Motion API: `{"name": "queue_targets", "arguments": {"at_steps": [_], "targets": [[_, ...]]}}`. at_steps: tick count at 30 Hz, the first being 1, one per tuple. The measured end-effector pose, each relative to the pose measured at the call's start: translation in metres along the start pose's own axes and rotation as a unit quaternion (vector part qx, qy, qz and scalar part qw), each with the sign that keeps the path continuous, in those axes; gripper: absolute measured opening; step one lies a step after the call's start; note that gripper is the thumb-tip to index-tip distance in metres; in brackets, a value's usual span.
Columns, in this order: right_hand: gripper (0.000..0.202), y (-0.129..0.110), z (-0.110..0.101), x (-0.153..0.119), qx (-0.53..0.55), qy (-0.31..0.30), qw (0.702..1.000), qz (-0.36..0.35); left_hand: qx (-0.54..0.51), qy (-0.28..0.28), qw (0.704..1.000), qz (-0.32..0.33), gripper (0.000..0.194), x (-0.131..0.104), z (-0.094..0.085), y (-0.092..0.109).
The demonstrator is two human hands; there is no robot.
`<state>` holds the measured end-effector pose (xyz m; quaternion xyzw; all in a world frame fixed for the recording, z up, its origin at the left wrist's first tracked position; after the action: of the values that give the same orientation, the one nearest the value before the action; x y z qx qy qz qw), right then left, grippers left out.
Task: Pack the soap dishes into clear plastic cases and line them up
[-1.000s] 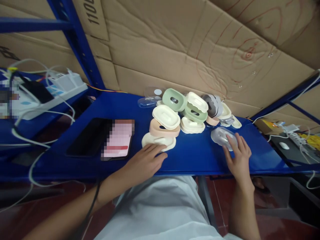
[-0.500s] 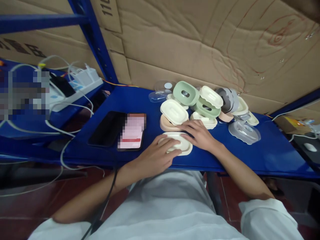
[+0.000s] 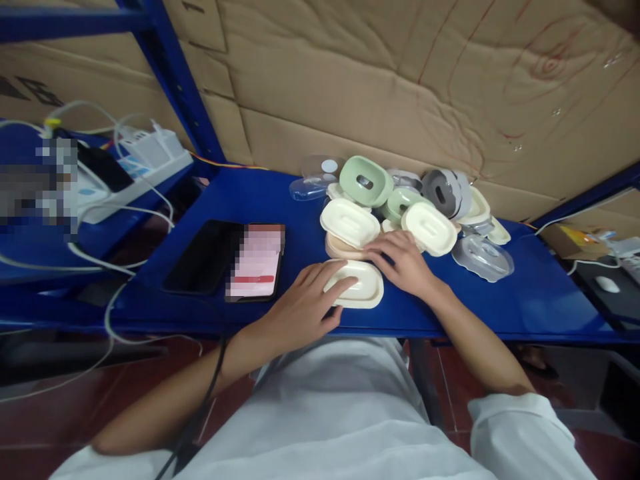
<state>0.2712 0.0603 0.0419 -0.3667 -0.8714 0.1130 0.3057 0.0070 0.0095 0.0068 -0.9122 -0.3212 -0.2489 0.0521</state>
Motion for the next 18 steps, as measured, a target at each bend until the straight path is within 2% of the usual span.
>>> {"name": "queue_targets", "arguments": {"at_steps": [3, 8, 13, 18], "targets": [[0.021, 0.007, 0.003, -0.002, -0.025, -0.023, 0.999, 0.001, -0.003, 0.001, 1.0, -0.002, 0.051, 0.0, 0.001, -0.001], [0.023, 0.02, 0.006, -0.004, 0.004, -0.039, 0.999, -0.005, 0.004, 0.01, 1.0, -0.002, 0.05, 0.0, 0.002, -0.001], [0.019, 0.02, 0.004, -0.003, 0.016, -0.012, 1.0, -0.008, 0.022, 0.004, 1.0, -0.016, 0.053, 0.001, -0.001, 0.001], [0.017, 0.012, -0.001, -0.001, 0.077, 0.04, 0.996, -0.011, 0.035, 0.013, 0.999, -0.034, 0.059, 0.001, -0.001, 0.001]]}}
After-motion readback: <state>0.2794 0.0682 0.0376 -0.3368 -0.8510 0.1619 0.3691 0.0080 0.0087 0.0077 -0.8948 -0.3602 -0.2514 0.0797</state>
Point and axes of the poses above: each hand's wrist, its own x-axis towards the middle knuckle, its own z-axis out of the palm, y = z × x, the point moved 1 cm from there along x, towards the middle knuckle, and after that the axes turned 15 degrees about x, right-handed, at the moved point
